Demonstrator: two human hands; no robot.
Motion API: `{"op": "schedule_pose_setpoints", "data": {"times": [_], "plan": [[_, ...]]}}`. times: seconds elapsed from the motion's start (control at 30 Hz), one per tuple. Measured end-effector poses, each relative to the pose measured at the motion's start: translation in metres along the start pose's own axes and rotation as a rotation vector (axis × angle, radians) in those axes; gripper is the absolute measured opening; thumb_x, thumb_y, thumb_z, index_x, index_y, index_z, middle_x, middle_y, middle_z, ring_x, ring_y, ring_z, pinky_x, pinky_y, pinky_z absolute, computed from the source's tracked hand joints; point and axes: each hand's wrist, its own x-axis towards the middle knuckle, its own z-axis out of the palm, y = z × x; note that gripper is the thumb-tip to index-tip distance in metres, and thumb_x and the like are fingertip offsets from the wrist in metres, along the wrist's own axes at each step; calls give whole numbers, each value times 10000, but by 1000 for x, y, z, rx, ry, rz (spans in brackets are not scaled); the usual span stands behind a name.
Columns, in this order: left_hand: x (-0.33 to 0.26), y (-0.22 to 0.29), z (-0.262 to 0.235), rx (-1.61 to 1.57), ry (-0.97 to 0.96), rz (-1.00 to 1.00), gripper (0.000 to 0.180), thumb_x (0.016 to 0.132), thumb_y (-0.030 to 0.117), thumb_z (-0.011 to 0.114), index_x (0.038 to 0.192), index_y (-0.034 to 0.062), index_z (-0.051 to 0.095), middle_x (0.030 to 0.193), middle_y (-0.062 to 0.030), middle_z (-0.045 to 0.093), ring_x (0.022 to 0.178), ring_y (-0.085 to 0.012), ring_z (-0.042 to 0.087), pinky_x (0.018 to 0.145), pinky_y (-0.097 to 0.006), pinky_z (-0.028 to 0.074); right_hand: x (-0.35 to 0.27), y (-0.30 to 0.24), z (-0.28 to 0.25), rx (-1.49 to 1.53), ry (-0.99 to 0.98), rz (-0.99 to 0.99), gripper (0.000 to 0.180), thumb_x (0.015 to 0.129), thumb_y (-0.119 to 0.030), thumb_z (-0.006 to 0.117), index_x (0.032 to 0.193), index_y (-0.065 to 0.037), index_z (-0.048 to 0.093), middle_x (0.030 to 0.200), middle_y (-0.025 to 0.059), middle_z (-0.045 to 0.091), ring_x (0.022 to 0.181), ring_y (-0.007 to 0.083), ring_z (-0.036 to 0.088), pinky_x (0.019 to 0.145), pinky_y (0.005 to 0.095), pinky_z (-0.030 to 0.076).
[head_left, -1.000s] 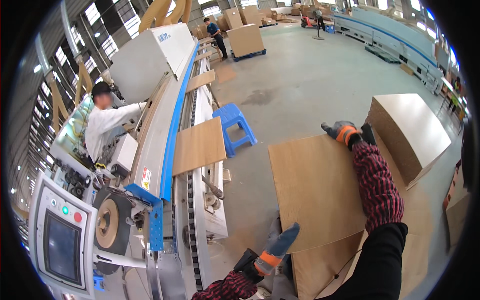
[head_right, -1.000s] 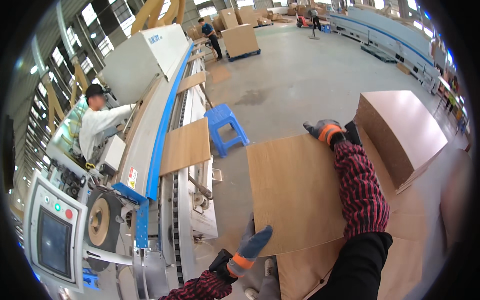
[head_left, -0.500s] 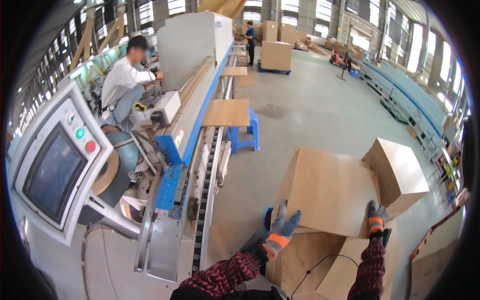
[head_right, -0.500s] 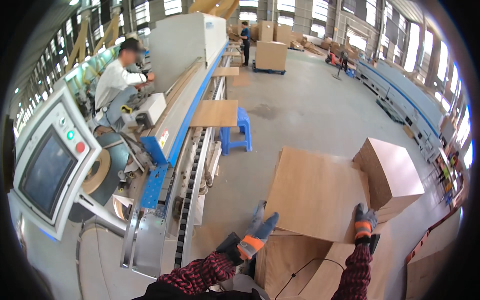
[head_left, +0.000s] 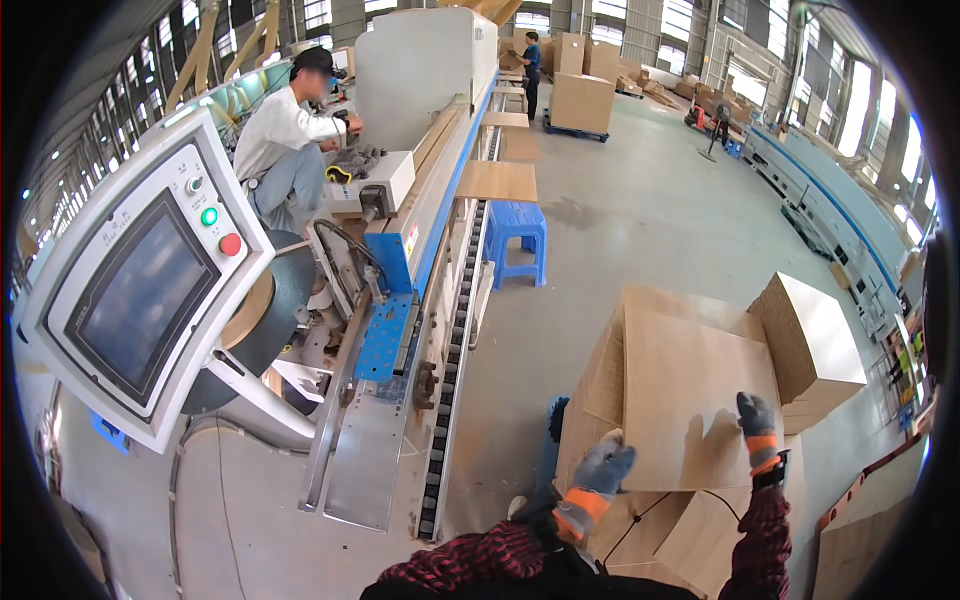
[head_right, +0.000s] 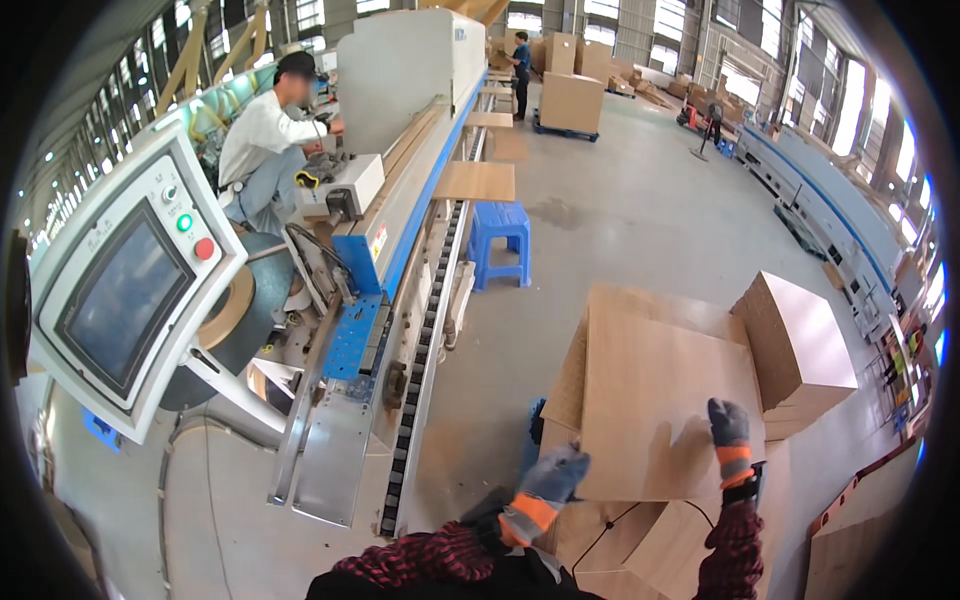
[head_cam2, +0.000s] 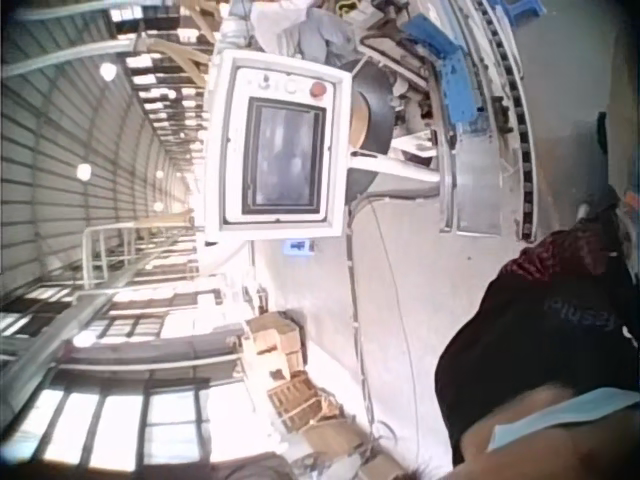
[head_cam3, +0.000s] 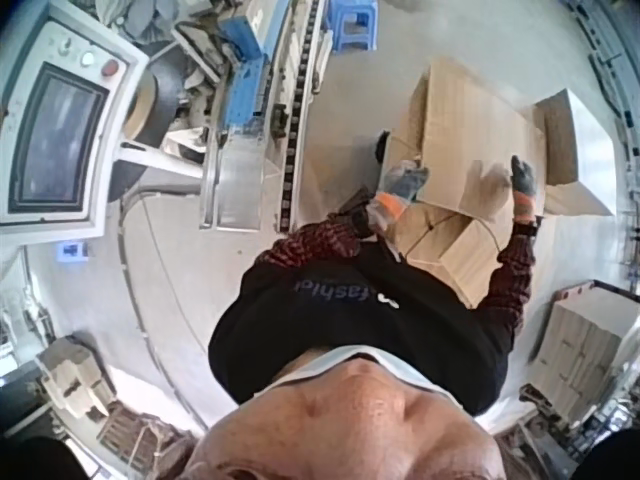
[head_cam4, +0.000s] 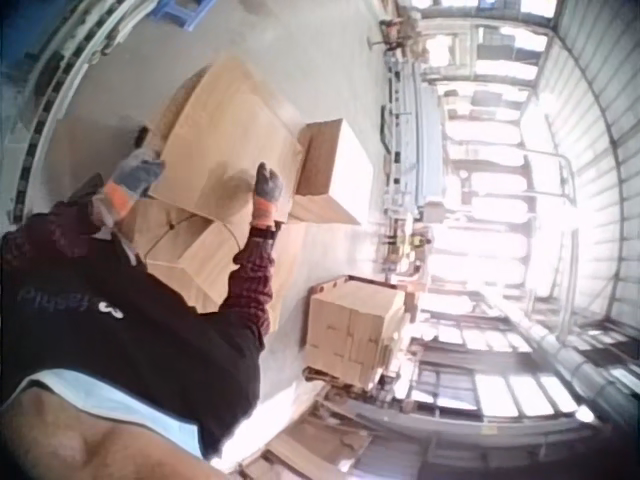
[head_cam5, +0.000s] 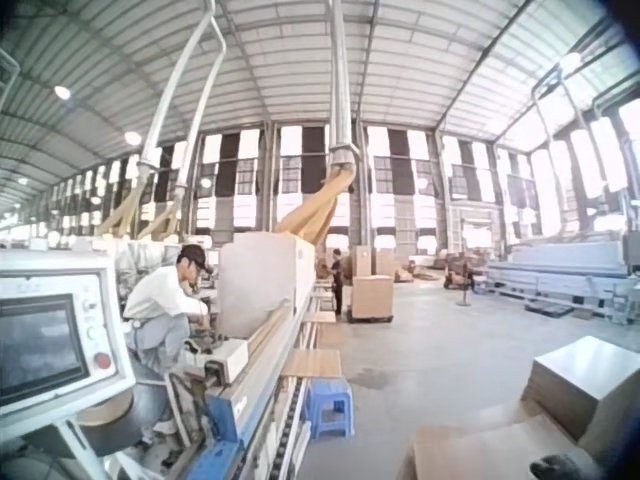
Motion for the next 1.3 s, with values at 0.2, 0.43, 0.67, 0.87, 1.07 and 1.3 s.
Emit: {"op": "schedule_pose_setpoints", "data": {"times": [0.2,0.43,0.67,0.87,1.07,1.3], "plan": [[-25,-19,40,-178,-355,-558,452,813,402,677,1086,47,612,903,-51,638,738,-163,618,556,-300,510,9,56,-57,-669,198,127,542,775,-487,601,947,23,666,964,245,631,929,377,588,823,423,453],[-32,8,-7,-243,-369,-479,363,817,278,650,1081,30,630,976,-77,647,748,-200,627,518,-368,505,-39,134,-135,-530,-222,274,617,840,-570,515,944,18,670,801,214,651,841,362,615,770,423,467],[-92,15,-181,-319,-396,-113,259,863,114,604,1085,-19,619,1105,-108,640,944,-200,647,828,-300,516,-142,27,-84,263,-350,297,204,818,-211,693,828,-8,673,763,27,642,620,123,580,572,288,484],[-180,35,-262,89,244,-354,394,839,228,659,1158,8,587,1017,-68,644,894,-145,631,777,-284,514,-212,-98,5,453,-478,403,194,855,-159,644,954,7,668,815,32,653,673,117,593,584,262,477],[-237,35,-301,1037,787,117,442,802,309,647,1140,31,586,1014,-161,646,890,-307,623,769,-391,499,-257,-144,85,532,-670,406,189,864,-186,640,935,-13,671,773,10,650,655,103,574,583,274,464],[-209,43,-294,1201,956,726,272,761,125,620,1001,-3,621,835,-188,591,766,-353,586,668,-413,467,-326,-106,234,308,-467,310,285,827,-283,681,849,1,655,722,70,654,615,148,585,541,303,451]]}}
